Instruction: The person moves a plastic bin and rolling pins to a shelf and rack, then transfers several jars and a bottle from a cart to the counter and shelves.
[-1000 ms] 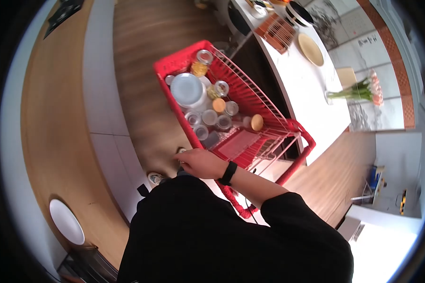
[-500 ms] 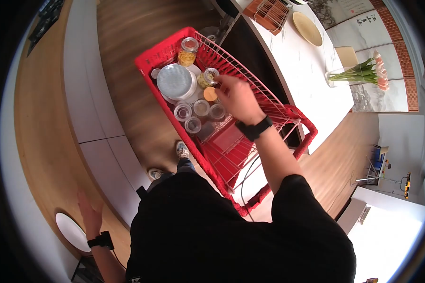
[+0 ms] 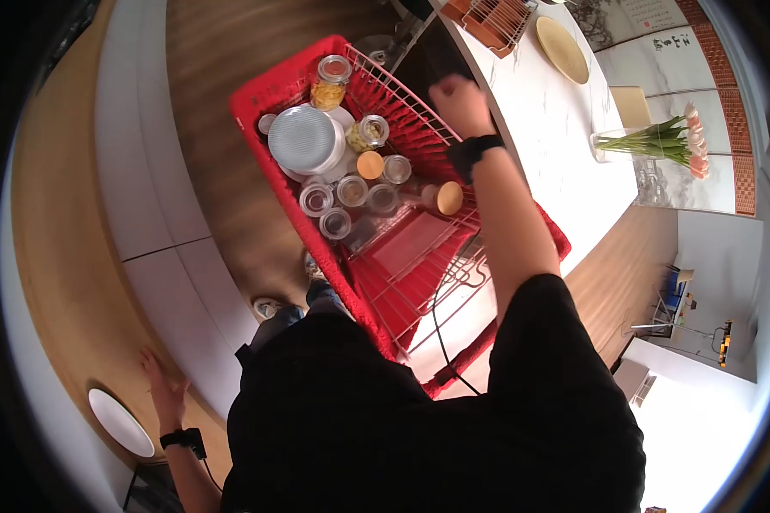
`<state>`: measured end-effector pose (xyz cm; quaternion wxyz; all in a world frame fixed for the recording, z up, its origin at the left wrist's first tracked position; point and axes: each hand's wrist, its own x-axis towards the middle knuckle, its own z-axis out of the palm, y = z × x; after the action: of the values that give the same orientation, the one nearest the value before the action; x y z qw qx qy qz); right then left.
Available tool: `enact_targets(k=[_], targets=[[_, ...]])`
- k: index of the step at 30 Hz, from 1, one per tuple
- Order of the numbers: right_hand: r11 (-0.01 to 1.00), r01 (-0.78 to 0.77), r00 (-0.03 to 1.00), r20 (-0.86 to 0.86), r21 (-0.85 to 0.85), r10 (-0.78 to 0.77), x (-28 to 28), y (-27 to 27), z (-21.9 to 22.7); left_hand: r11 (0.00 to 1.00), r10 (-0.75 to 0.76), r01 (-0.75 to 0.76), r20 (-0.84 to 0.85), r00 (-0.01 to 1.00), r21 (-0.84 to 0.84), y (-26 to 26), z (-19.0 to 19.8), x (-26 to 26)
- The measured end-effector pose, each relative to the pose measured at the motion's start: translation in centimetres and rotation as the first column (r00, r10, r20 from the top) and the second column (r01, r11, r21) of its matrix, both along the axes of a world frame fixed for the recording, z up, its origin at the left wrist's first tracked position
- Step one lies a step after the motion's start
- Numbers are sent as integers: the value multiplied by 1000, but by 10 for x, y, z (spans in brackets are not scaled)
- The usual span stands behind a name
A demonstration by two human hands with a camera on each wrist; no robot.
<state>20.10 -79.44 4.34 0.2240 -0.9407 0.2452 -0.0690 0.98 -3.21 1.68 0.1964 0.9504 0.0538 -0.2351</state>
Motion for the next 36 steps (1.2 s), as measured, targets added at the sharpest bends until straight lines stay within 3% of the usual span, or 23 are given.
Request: enact_targets(k=[2,4,6,8,10,12,16,18,19,20,22,23,26,30,32,36], targets=[[986,54,919,-378,-158,-111,-11,-34,-101,1000,-1,1,16,1000,-4,-2,1,1],[983,76,686,-707,-167,-173,-39,-46,-177,999,13,-12,-10,1000,36,-4,3,3],[976,217,597,-786,-36,-162,-81,-73,-255,999,21,-20,-18,1000,44,-4,4,3],[824,553,496,-745,-124,-445,-103,-31,-199,998,30,-28,-32,999,56,-2,3,2],[759,608,430,-706,-234,-563,-112,-29,-218,999,20,-20,-2,1000,34,-2,1,2],[734,644,397,-727,-215,-560,-120,-34,-235,997,42,-41,-20,999,58,-5,2,3],[882,457,441,-833,-112,-334,-152,-105,-365,995,44,-40,-40,998,91,-4,2,1],[786,618,422,-833,-25,-359,-140,-90,-320,994,53,-48,-47,997,100,-7,6,4],[786,603,382,-817,-133,-431,-135,-76,-306,994,57,-52,-51,997,100,-9,7,5],[790,598,377,-823,-132,-424,-136,-65,-294,993,62,-55,-59,996,108,-9,8,5],[688,709,385,-733,-154,-561,-143,-51,-284,995,47,-42,-51,998,87,-10,9,5],[652,720,352,-684,-238,-639,-146,-52,-300,995,51,-45,-61,997,93,-11,10,5],[587,772,353,-602,-246,-716,-135,-26,-270,996,59,-53,-72,996,74,-15,12,8],[559,821,441,-491,-119,-752,-125,-14,-276,994,66,-60,-66,996,89,-15,11,8],[600,797,507,-466,-67,-725,-128,-15,-286,993,76,-68,-75,994,99,-12,11,7],[614,778,489,-483,-134,-726,-120,-2,-254,997,59,-57,-33,998,60,-9,7,3]])
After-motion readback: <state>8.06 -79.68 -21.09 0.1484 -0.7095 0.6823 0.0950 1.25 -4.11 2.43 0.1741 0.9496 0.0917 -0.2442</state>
